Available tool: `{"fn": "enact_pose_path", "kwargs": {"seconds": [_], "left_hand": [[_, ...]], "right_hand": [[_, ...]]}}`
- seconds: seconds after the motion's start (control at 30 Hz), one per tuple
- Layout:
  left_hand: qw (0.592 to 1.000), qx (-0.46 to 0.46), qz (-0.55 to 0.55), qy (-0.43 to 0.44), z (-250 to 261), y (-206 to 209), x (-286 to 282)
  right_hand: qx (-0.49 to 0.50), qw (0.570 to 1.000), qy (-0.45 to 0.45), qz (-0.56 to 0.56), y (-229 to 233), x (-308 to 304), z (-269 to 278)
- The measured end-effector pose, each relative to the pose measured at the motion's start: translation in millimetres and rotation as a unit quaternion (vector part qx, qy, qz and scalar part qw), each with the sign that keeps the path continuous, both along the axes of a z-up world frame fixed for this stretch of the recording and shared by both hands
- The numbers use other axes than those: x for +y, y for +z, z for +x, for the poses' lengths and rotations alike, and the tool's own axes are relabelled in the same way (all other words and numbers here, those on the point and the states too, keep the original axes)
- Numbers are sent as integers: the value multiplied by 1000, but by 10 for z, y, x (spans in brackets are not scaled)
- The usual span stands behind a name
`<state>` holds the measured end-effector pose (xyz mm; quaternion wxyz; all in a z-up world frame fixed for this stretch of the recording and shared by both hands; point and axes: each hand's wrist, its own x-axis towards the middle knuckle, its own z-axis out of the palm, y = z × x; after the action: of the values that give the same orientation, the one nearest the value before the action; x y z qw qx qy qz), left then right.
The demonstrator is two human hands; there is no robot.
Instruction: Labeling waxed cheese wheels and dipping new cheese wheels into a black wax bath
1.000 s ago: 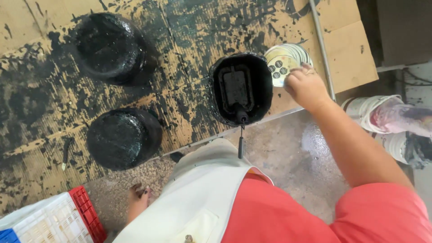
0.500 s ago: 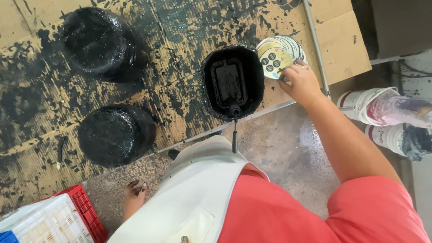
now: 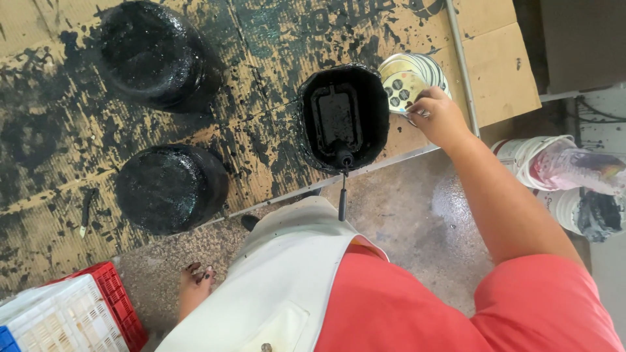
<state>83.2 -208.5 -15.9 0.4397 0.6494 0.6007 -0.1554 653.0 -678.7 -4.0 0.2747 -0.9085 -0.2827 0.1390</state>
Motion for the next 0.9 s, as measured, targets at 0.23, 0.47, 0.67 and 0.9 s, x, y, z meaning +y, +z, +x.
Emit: {"fn": "enact_pose_path", "kwargs": {"seconds": [0.23,0.47,0.67,0.9], "left_hand": [[1000,7,9,-10,-58,-18,13],[999,32,2,-26,48,137,-29],[998,45,18,-43,66,165,-47],[997,69,1,-32,173,311,-101]], "right_hand": [[95,991,-84,-39,81,0,27],[204,968,-111,-98,605,236,72],[229,960,-103,-121,715,231,125],[162,968,-156,-107,829,382,-118]]}}
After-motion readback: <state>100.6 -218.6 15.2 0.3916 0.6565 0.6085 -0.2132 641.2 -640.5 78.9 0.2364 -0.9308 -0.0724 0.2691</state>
